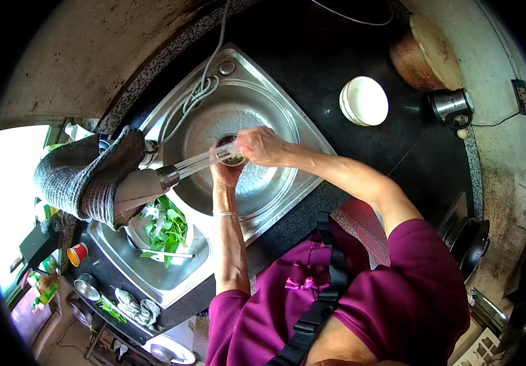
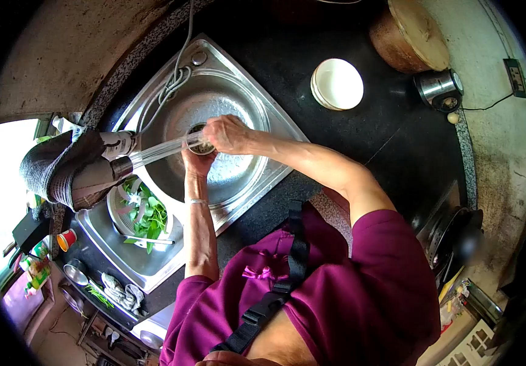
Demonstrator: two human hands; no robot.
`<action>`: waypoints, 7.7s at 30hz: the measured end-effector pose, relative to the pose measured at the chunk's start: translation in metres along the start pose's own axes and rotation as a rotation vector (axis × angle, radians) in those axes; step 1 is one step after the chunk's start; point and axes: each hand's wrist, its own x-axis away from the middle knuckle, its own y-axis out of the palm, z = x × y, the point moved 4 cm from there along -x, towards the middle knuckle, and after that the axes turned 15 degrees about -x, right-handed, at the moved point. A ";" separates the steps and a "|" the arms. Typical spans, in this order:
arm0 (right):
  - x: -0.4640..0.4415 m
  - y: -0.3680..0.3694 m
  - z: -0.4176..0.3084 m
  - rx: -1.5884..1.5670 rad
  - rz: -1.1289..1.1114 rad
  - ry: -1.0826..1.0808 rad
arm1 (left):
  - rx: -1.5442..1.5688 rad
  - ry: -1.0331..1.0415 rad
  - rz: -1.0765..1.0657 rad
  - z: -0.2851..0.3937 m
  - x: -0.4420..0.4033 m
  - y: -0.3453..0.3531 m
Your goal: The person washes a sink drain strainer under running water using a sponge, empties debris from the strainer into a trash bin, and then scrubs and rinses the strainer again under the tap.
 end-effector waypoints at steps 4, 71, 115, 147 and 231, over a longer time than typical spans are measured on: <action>0.001 0.008 0.005 0.090 0.120 -0.063 | -0.005 0.046 0.002 -0.004 -0.003 0.001; -0.008 0.024 -0.001 -0.076 0.202 0.042 | 0.112 0.138 0.031 0.001 0.003 0.004; -0.002 -0.011 -0.023 -0.162 -0.235 -0.094 | -0.135 0.035 0.083 -0.001 0.014 0.005; 0.001 0.012 -0.010 -0.141 0.033 -0.201 | -0.202 0.028 0.112 0.000 0.010 -0.007; -0.036 0.140 0.138 -1.033 -0.099 0.037 | 0.505 -0.005 0.105 -0.032 0.120 -0.024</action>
